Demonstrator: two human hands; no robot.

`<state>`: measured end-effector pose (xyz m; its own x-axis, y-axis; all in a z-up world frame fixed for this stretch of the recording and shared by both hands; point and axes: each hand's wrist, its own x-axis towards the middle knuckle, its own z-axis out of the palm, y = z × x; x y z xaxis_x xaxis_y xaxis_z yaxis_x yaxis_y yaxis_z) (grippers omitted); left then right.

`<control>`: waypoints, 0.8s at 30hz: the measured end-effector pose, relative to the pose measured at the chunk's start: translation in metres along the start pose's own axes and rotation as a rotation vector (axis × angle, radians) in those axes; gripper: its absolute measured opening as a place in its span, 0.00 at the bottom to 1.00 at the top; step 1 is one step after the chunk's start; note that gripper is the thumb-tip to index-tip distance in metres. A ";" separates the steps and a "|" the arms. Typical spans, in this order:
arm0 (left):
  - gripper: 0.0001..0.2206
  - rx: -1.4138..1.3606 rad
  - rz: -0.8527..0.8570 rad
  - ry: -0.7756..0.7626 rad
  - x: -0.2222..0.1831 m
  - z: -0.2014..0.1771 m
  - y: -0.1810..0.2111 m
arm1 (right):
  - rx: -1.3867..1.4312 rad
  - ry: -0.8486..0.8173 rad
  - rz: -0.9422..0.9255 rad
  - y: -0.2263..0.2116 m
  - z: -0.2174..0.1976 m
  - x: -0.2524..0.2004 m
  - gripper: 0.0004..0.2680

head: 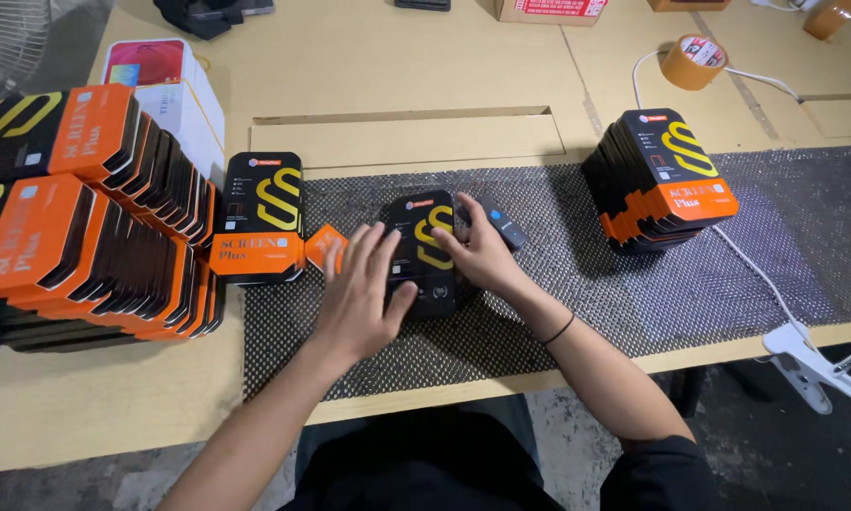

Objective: The person takes a mobile phone screen assembly from a box, removes protective plastic layers, and checks the components using a small light.

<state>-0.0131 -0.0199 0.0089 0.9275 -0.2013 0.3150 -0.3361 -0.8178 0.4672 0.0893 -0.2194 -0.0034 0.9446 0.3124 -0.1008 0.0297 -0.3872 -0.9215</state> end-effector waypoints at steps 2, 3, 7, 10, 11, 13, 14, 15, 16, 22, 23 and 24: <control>0.46 0.059 0.059 -0.096 -0.003 0.008 0.002 | -0.071 0.007 -0.008 -0.002 -0.002 0.002 0.30; 0.53 0.119 0.115 -0.193 -0.005 0.013 0.003 | -0.141 0.012 -0.016 -0.002 -0.002 0.003 0.29; 0.59 0.207 0.198 -0.244 -0.013 0.034 0.007 | -0.338 0.043 -0.068 -0.012 -0.011 -0.002 0.19; 0.55 0.250 0.137 -0.259 -0.014 0.045 0.010 | -0.393 0.029 -0.105 -0.012 -0.012 -0.004 0.17; 0.49 0.231 0.113 -0.226 -0.015 0.047 0.012 | -0.399 0.048 -0.091 -0.012 -0.013 -0.005 0.16; 0.44 0.213 0.081 -0.189 -0.013 0.053 0.009 | -0.408 0.060 -0.083 -0.023 -0.014 -0.009 0.16; 0.43 0.202 0.088 -0.168 -0.015 0.060 0.005 | -0.349 0.033 -0.047 -0.031 -0.015 -0.014 0.16; 0.43 0.192 0.095 -0.148 -0.016 0.067 0.002 | -0.290 0.007 -0.011 -0.039 -0.016 -0.019 0.17; 0.43 0.188 0.088 -0.147 -0.017 0.068 0.001 | -0.294 0.000 -0.010 -0.039 -0.015 -0.017 0.17; 0.38 0.160 0.134 -0.005 -0.020 0.076 -0.002 | -0.448 -0.005 0.050 -0.035 -0.014 -0.014 0.22; 0.38 0.170 0.137 0.003 -0.020 0.073 -0.001 | -0.464 -0.004 0.041 -0.038 -0.013 -0.016 0.23; 0.37 0.181 0.143 0.012 -0.020 0.070 0.000 | -0.479 -0.001 0.032 -0.042 -0.013 -0.018 0.24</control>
<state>-0.0202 -0.0540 -0.0554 0.8703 -0.3166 0.3772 -0.4281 -0.8650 0.2616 0.0750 -0.2203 0.0416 0.9473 0.2943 -0.1265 0.1483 -0.7529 -0.6412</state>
